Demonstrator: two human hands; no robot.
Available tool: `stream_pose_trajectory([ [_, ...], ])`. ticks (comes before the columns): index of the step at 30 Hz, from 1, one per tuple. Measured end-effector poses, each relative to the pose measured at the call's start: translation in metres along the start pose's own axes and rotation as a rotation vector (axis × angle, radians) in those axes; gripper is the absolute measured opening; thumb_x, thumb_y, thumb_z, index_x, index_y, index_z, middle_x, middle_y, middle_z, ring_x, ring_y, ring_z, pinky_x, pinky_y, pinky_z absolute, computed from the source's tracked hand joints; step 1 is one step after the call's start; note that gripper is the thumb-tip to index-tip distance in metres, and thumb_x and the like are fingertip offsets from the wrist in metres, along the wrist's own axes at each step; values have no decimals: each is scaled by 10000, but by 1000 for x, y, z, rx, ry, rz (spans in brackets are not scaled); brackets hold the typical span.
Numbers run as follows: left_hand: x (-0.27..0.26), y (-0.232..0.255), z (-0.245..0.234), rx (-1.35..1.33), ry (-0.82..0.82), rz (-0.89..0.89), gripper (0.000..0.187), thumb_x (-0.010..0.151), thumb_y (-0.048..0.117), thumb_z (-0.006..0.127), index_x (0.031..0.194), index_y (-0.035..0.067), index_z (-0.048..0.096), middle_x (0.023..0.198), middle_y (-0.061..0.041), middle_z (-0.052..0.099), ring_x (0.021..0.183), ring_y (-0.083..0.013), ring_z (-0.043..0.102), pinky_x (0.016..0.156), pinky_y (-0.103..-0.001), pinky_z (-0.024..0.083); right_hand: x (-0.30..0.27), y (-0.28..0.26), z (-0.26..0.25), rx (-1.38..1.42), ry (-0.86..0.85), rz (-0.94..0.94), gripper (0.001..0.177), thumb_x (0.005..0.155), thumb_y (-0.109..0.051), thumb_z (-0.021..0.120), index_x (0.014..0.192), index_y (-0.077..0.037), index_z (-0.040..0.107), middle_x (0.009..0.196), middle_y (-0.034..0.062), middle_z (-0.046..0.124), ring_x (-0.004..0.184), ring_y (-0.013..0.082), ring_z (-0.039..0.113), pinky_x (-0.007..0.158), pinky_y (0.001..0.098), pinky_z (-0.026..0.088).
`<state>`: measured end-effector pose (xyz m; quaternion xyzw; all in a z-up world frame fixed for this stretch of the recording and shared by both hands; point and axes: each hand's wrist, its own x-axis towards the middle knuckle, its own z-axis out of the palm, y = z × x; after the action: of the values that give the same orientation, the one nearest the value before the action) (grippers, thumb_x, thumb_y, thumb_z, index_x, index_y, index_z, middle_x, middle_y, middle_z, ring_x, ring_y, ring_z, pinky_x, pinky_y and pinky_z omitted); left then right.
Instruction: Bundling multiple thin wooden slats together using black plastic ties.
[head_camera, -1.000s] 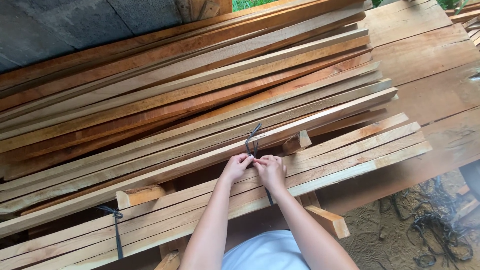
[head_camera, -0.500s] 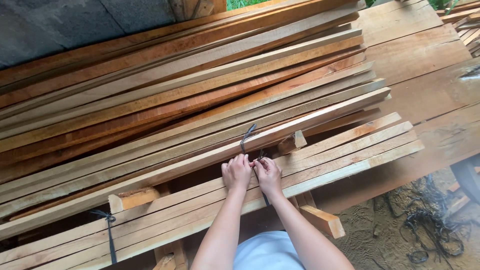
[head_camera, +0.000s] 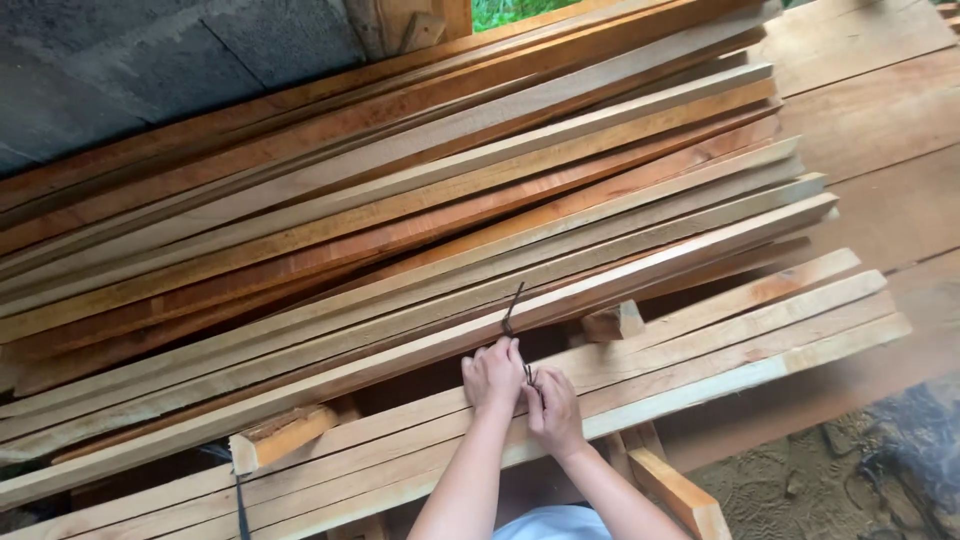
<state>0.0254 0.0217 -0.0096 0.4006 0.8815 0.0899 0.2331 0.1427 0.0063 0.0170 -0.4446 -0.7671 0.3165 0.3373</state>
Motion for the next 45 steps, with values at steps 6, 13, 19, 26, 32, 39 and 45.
stream_pose_trajectory([
  [6, 8, -4, 12, 6, 141, 123, 290, 978, 346, 555, 879, 154, 747, 715, -158, 708, 669, -346, 653, 757, -434, 484, 5, 5, -2, 18, -70, 50, 52, 843, -54, 639, 887, -52, 612, 940, 94, 660, 888, 270, 625, 788, 350, 500],
  [13, 6, -11, -1, -93, 2, 104, 402, 1036, 491, 430, 846, 227, 666, 754, -41, 748, 900, -291, 731, 835, -433, 511, 28, -18, -8, 181, 7, 528, 256, 1021, -213, 608, 810, -96, 693, 724, 79, 742, 830, 317, 730, 757, 424, 554],
  [19, 5, -20, -14, -409, -83, -31, 248, 973, 518, 563, 913, 358, 743, 875, 118, 779, 995, -207, 733, 839, -370, 558, 47, -3, -6, 244, -38, 707, 187, 1011, -252, 642, 898, -170, 766, 728, -4, 779, 713, 140, 694, 725, 315, 520],
  [26, 23, -48, 16, -707, -63, -44, 146, 922, 419, 714, 893, 318, 814, 782, 45, 785, 910, -175, 753, 801, -335, 562, 52, 30, 9, 209, -137, 767, 157, 857, -280, 804, 915, -151, 735, 619, -2, 748, 616, 118, 675, 606, 254, 464],
  [32, 27, -23, -13, -653, -55, 7, 163, 904, 415, 733, 903, 282, 828, 792, 17, 783, 944, -219, 750, 812, -363, 571, 58, 34, 4, 49, -346, 729, 134, 881, -369, 749, 914, -270, 833, 718, -27, 776, 787, 153, 743, 719, 305, 561],
  [39, 33, -9, -3, -729, -332, 96, 233, 987, 308, 599, 1063, 252, 812, 935, -21, 800, 1059, -203, 727, 905, -370, 535, 55, 43, 8, 6, -453, 629, 218, 948, -283, 652, 1106, -259, 800, 962, 25, 800, 1077, 258, 724, 914, 416, 575],
  [45, 28, -26, -38, -627, -580, 186, 318, 928, 130, 601, 1198, 104, 767, 1057, -115, 791, 1036, -216, 697, 975, -397, 502, 62, 44, 1, 211, -451, 654, 204, 980, -226, 611, 944, -177, 806, 709, -11, 765, 738, 114, 739, 787, 272, 553],
])
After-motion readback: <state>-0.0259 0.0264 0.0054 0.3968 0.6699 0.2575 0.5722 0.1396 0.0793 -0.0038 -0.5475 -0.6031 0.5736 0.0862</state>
